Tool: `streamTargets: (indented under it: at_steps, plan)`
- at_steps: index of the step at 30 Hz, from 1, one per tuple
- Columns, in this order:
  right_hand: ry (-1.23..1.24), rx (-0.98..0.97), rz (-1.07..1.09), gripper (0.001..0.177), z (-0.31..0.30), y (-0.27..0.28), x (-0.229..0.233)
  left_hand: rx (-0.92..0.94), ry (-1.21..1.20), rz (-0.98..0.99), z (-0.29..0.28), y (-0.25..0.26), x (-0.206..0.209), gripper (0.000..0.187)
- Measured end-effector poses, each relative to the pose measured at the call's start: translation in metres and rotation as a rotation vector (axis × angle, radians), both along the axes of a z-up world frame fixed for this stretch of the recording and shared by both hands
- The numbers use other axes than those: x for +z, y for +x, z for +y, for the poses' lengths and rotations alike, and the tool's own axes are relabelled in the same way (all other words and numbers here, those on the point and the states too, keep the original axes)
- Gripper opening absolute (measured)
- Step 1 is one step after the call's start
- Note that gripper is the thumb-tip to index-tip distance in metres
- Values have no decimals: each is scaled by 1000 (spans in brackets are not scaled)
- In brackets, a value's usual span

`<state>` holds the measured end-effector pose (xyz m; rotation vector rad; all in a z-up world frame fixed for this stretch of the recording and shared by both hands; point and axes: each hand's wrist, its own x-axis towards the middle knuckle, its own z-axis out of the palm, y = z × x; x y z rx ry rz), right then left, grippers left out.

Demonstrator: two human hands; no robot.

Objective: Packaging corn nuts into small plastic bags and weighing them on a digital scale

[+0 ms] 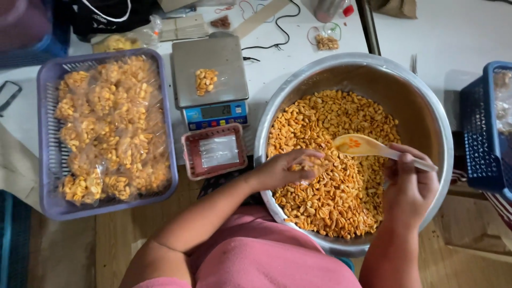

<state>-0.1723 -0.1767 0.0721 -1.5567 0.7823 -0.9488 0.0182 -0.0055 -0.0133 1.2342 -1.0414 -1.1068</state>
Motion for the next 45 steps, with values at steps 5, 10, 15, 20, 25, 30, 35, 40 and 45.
streamTargets:
  at_steps: [5, 10, 15, 20, 25, 30, 35, 40, 45]
  plan:
    - [129, -102, -74, 18, -9, -10, -1, 75, -384, 348, 0, 99, 0, 50]
    - [193, -168, -101, 21, -15, -27, -14, 961, 249, -794, 17, 230, -11, 12]
    - [208, -193, -73, 21, -14, -30, -16, 1093, 283, -872, 29, 208, -38, 31]
    - [232, -182, -79, 19, -17, -32, -21, 1244, 284, -1068, 43, 162, -80, 26]
    - [216, -150, -117, 20, -17, -31, -20, 1179, -368, -349, 37, 116, -29, 10]
    - [223, -134, -118, 20, -12, -28, -21, 802, -160, 573, 19, 80, -27, 22]
    - [252, -171, -123, 19, -9, -34, -18, 311, -116, 608, 9, 29, -15, 40]
    - [253, -181, -128, 20, -8, -39, -14, 232, 70, 724, -4, 11, -30, 38]
    - [253, -187, -117, 20, -8, -40, -18, 114, -48, 789, 7, 13, -12, 27]
